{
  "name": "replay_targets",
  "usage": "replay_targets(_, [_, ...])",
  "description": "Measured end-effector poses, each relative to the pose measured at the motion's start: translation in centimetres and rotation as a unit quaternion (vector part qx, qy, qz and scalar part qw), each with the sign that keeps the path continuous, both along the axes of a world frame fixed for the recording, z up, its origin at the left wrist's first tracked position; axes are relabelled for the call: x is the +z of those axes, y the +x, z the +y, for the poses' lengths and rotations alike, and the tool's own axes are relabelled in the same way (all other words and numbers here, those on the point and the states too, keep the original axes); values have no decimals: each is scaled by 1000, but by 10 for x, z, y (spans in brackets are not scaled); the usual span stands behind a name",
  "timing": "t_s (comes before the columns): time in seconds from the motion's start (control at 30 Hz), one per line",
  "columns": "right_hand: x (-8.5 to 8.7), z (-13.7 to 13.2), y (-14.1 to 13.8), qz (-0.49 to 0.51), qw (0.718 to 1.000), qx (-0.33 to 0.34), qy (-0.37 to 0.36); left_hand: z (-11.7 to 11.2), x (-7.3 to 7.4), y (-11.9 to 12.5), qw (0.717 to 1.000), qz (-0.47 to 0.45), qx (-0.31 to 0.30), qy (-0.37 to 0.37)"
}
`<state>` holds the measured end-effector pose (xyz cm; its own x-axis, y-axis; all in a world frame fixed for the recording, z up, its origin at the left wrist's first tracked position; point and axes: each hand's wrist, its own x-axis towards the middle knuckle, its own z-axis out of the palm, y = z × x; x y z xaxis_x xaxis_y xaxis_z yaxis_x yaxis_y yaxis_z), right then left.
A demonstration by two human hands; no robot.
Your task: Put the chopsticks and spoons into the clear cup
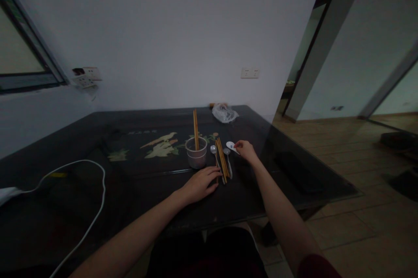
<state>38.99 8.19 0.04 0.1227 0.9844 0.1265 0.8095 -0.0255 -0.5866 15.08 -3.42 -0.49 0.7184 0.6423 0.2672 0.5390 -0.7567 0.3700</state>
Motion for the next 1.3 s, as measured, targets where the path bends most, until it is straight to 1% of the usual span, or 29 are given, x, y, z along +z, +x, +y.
replay_targets(0.23, [-4, 3, 1, 11, 1000, 1, -24, -1, 0, 1, 1000, 0, 3, 1])
replay_targets(0.47, [-7, 4, 2, 3, 999, 7, -31, -1, 1, 0, 1000, 1, -3, -2])
replay_targets(0.73, [-4, 1, 0, -16, 999, 6, -27, -2, 3, 0, 1000, -10, -4, -3])
replay_targets(0.9, [4, -6, 2, -41, 999, -11, -7, -3, 5, 2, 1000, -19, 2, 2])
replay_targets(1.03, [15, -14, 1, -71, 996, -44, 27, -5, 12, 4, 999, -15, 14, 30])
replay_targets(1.1, [19, -17, -1, -78, 995, -48, 46, -6, 19, 7, 999, 10, 15, 43])
replay_targets(1.17, [22, -19, -4, -78, 994, -39, 60, -4, 26, 12, 998, 49, 18, 45])
replay_targets(1.23, [24, -20, -6, -72, 994, -25, 73, -1, 32, 22, 994, 93, 49, 37])
replay_targets(1.3, [25, -20, -7, -63, 994, -12, 87, 3, 35, 35, 983, 137, 117, 23])
